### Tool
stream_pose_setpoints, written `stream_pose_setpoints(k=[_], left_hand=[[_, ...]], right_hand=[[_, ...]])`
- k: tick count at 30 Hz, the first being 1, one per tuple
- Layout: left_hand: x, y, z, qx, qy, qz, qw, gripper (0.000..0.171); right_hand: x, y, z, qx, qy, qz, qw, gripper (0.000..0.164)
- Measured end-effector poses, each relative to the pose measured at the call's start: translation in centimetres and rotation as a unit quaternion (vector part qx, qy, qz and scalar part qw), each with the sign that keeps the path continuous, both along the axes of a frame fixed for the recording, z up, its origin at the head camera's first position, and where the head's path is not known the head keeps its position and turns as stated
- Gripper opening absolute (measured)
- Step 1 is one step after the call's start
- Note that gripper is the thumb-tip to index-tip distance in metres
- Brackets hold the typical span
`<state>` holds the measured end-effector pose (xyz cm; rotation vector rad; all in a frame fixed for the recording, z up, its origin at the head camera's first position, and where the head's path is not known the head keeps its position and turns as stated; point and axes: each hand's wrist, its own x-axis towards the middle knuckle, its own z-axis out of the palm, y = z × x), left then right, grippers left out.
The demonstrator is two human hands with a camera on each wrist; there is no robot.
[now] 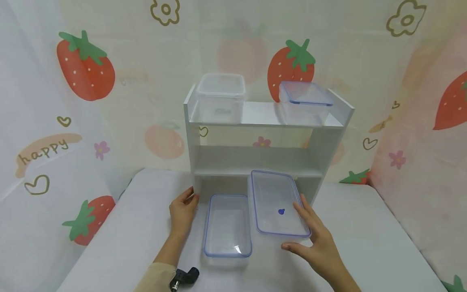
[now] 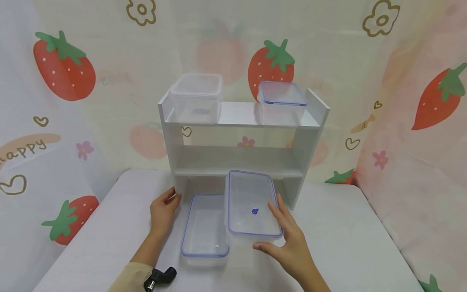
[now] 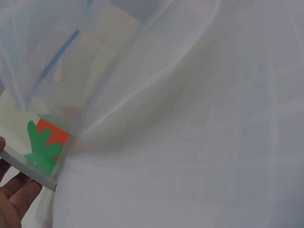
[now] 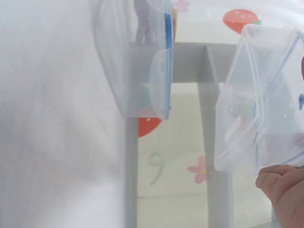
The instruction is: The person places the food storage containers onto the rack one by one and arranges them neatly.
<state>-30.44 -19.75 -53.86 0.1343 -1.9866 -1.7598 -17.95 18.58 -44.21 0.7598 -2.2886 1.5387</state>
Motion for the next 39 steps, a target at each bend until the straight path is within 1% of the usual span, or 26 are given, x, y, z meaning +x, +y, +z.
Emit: stream_pose_setpoints(k=[3, 7, 14, 17, 21, 24, 32, 39], left_hand=[[0.1, 0.0, 0.1, 0.002, -0.002, -0.003, 1.0, 0.043], [0.1, 0.0, 0.0, -0.004, 0.001, 0.001, 1.0, 0.042], [0.0, 0.0, 0.0, -0.015, 0.007, 0.011, 0.9998, 0.04], [0.0, 0.0, 0.0, -0.016, 0.002, 0.011, 0.9998, 0.041], [0.1, 0.0, 0.1, -0.018, -0.007, 0.011, 0.9998, 0.042], [0.1, 0.1, 0.1, -0.016, -0.009, 0.009, 0.9998, 0.042], [0.2, 0.1, 0.3, -0.003, -0.014, 0.003, 0.9999, 0.041], [0.3, 0.2, 0.3, -0.003, -0.016, 0.006, 0.9998, 0.04]], right_hand=[[-0.2, -0.3, 0.7, -0.003, -0.004, -0.002, 1.0, 0.101], [-0.6, -0.6, 1.4, 0.001, -0.019, -0.006, 1.0, 0.1], [-1.2, -1.2, 2.9, 0.016, -0.039, -0.01, 0.999, 0.099], [-1.4, -1.5, 3.4, 0.036, -0.041, -0.023, 0.998, 0.1], [-1.8, -2.0, 3.8, 0.071, -0.04, -0.049, 0.995, 0.101], [-2.2, -2.4, 4.2, 0.081, -0.043, -0.056, 0.994, 0.101], [-3.2, -3.4, 4.8, 0.074, -0.041, -0.051, 0.995, 0.103], [-4.1, -4.2, 5.3, 0.084, -0.048, -0.048, 0.994, 0.103]])
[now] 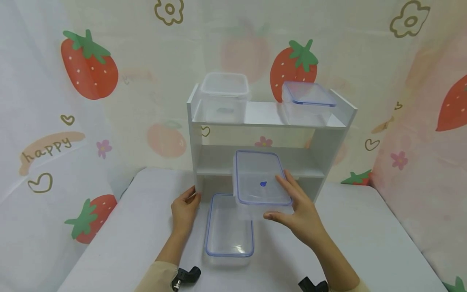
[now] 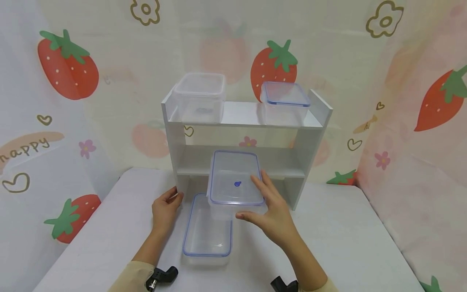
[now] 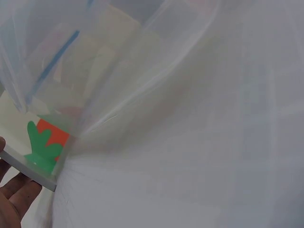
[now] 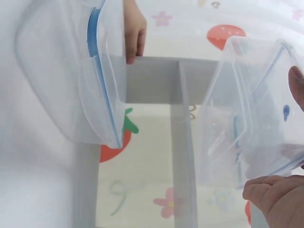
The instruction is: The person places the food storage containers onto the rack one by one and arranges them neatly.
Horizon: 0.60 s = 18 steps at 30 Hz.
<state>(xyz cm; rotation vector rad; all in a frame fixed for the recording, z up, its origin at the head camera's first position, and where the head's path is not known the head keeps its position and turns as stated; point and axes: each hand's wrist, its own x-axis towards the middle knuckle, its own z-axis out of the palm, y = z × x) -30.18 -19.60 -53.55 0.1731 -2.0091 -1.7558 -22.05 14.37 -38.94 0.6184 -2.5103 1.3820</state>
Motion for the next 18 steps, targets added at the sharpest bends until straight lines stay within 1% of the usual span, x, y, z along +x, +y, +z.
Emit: stream_pose_setpoints(k=[5, 6, 12, 13, 18], left_hand=[[0.1, 0.0, -0.1, 0.003, 0.004, -0.002, 1.0, 0.04], [0.4, 0.0, 0.4, 0.001, 0.002, -0.006, 1.0, 0.04], [0.2, -0.1, 0.4, 0.001, 0.007, -0.011, 0.9999, 0.042], [-0.1, -0.2, -0.1, 0.002, 0.01, -0.009, 0.9999, 0.042], [0.0, -0.2, -0.1, 0.005, 0.009, -0.008, 0.9999, 0.043]], right_hand=[[-0.5, -0.6, 0.4, -0.006, 0.0, 0.005, 1.0, 0.103], [-0.6, -0.8, 0.5, -0.007, 0.001, 0.007, 1.0, 0.103], [-1.6, -1.6, 1.0, 0.003, -0.002, 0.01, 1.0, 0.104], [-1.8, -1.7, 1.1, 0.005, -0.002, 0.01, 1.0, 0.104], [-2.6, -2.5, 1.5, 0.006, -0.004, 0.016, 1.0, 0.104]])
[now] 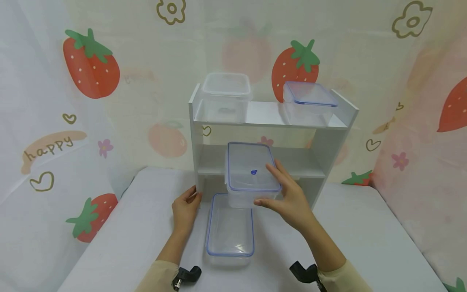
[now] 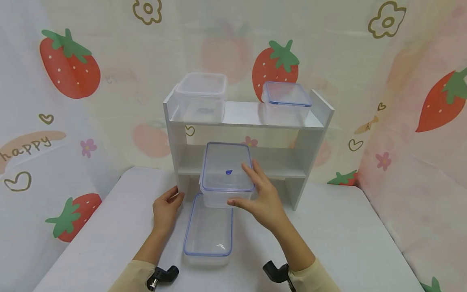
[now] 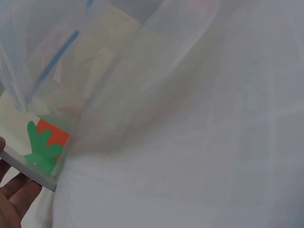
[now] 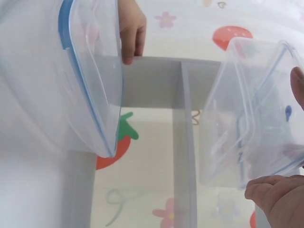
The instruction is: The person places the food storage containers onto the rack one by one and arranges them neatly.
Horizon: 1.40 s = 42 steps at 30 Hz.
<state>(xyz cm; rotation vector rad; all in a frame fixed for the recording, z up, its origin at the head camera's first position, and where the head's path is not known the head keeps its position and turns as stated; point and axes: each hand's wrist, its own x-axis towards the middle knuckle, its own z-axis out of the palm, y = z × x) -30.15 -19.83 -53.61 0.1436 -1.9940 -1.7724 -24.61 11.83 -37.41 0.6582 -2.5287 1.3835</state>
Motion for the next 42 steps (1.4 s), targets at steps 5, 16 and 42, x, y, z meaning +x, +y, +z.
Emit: stream_pose_setpoints(k=[5, 16, 42], left_hand=[[0.0, 0.0, 0.0, -0.004, 0.002, 0.001, 1.0, 0.042], [-0.3, 0.1, -0.1, -0.01, -0.003, 0.021, 0.9997, 0.039], [-0.1, 0.3, 0.1, -0.002, -0.006, 0.01, 0.9999, 0.039]], right_hand=[[-0.6, -0.7, 0.5, -0.005, -0.001, 0.008, 1.0, 0.103], [-2.3, -2.4, 1.4, 0.0, 0.015, 0.012, 1.0, 0.102], [-6.8, -5.1, 1.7, -0.013, 0.017, 0.019, 1.0, 0.102]])
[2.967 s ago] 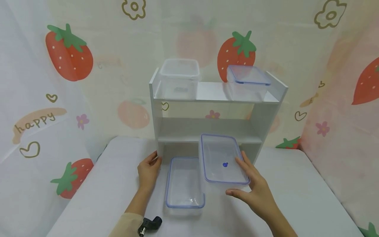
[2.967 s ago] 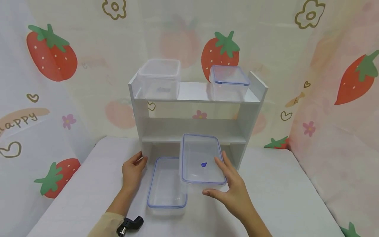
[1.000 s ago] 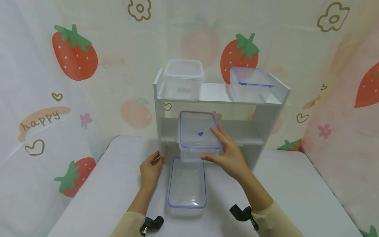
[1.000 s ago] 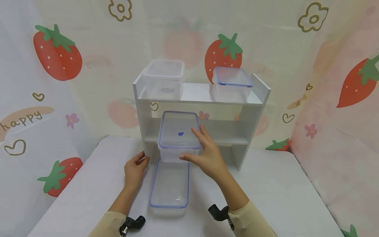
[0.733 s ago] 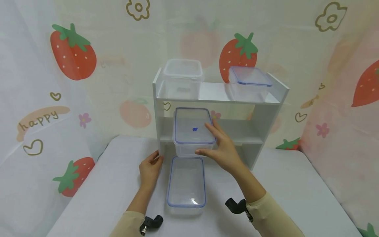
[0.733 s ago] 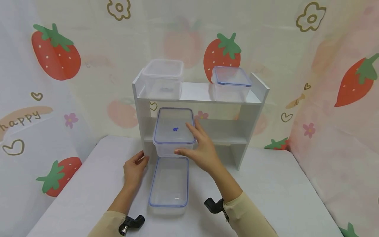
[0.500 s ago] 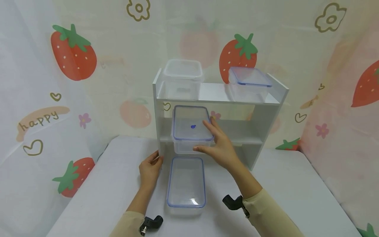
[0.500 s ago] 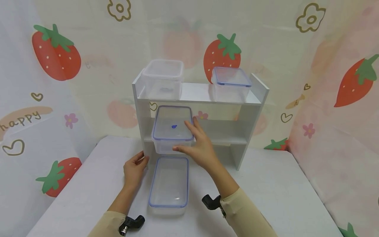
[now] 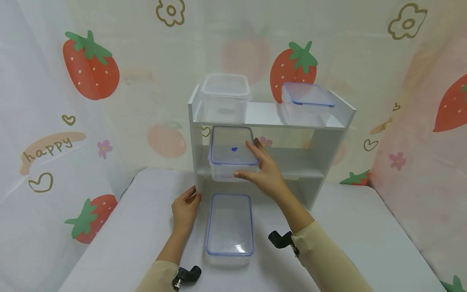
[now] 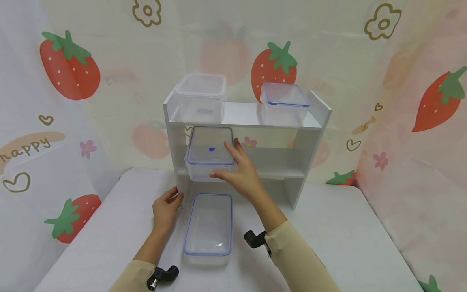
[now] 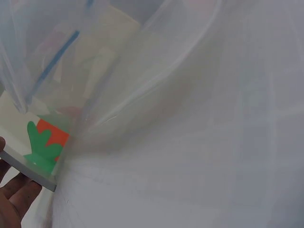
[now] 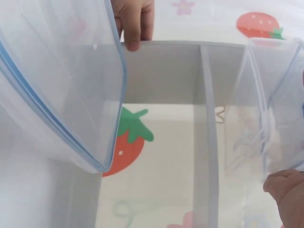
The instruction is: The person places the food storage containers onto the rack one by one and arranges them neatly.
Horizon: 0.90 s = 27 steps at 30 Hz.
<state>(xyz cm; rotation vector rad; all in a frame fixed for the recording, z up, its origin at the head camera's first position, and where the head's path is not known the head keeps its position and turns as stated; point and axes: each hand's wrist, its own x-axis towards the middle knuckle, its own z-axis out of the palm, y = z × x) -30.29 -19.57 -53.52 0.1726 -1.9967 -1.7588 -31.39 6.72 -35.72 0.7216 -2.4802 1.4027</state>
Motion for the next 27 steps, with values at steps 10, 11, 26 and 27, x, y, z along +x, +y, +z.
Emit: stream_pose_setpoints(k=[10, 11, 26, 27], left_hand=[[0.0, -0.1, 0.0, -0.015, -0.002, -0.001, 0.9999, 0.038], [0.0, -0.1, 0.0, -0.016, 0.0, -0.001, 0.9999, 0.038], [-0.3, -0.1, -0.3, -0.013, 0.008, 0.006, 0.9999, 0.037], [-0.3, -0.1, -0.3, -0.014, 0.008, 0.006, 0.9999, 0.037]], right_hand=[[-1.7, -0.8, -0.3, -0.02, -0.017, 0.019, 0.999, 0.099], [-1.8, -0.9, -0.3, -0.021, -0.02, 0.019, 0.999, 0.099], [-3.4, -1.9, -0.9, -0.044, -0.043, 0.028, 0.998, 0.096], [-3.5, -1.9, -1.0, -0.044, -0.043, 0.028, 0.998, 0.096]])
